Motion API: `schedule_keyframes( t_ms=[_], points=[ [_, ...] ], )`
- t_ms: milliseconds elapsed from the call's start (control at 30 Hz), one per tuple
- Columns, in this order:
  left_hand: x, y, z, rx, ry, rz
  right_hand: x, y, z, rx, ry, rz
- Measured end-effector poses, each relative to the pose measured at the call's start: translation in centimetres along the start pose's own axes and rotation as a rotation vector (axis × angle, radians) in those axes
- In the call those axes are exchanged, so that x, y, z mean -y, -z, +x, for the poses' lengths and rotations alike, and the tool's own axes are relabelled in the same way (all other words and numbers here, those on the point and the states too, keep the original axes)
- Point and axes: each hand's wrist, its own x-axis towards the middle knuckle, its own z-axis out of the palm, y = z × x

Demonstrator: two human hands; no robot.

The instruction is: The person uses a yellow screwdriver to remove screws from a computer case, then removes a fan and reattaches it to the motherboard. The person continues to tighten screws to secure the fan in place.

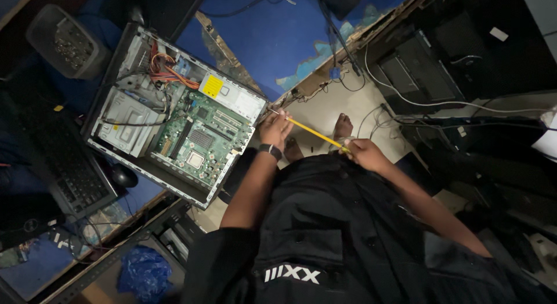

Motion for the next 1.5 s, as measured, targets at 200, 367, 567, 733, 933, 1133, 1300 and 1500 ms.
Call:
schedule_keyframes(
  t_ms=[200, 367, 567, 733, 933, 1133, 1300, 1500],
  points=[
    [0.1, 0.0, -0.1, -0.039, -0.018, 0.025, 0.5, 0.4, -1.5, 0.103, 0.083, -0.020],
    [0.3, 0.5, 0.5, -0.088, -0.019, 0.052, 0.8, -0.2, -2.4, -0.148, 0.132, -0.256],
    [-0.4, 0.9, 0.5, 0.065, 0.034, -0.068, -0.1, 0.9, -0.2, 0.111, -0.058, 0.062],
    [0.0, 1.4, -0.1, 0.169, 0.019, -0.196, 0.1, 0.9, -0.2, 0.112, -0.051, 0.139],
    [-0.6, 2.0, 0.9, 0.155, 0.062, -0.562, -0.1, 0.7, -0.4, 0.084, -0.029, 0.083],
    [-0.8, 1.5, 1.7, 0.046, 0.051, -0.574, -0.3, 0.7, -0.2, 0.088, -0.033, 0.085],
    [-1.0, 1.2, 1.9, -0.001, 0.043, -0.558, -0.3, 0.6, -0.3, 0.090, -0.016, 0.073],
    [-1.0, 0.7, 2.1, -0.030, 0.009, -0.594, -0.8, 1.1, -0.9, 0.053, -0.077, 0.002]
  ],
)
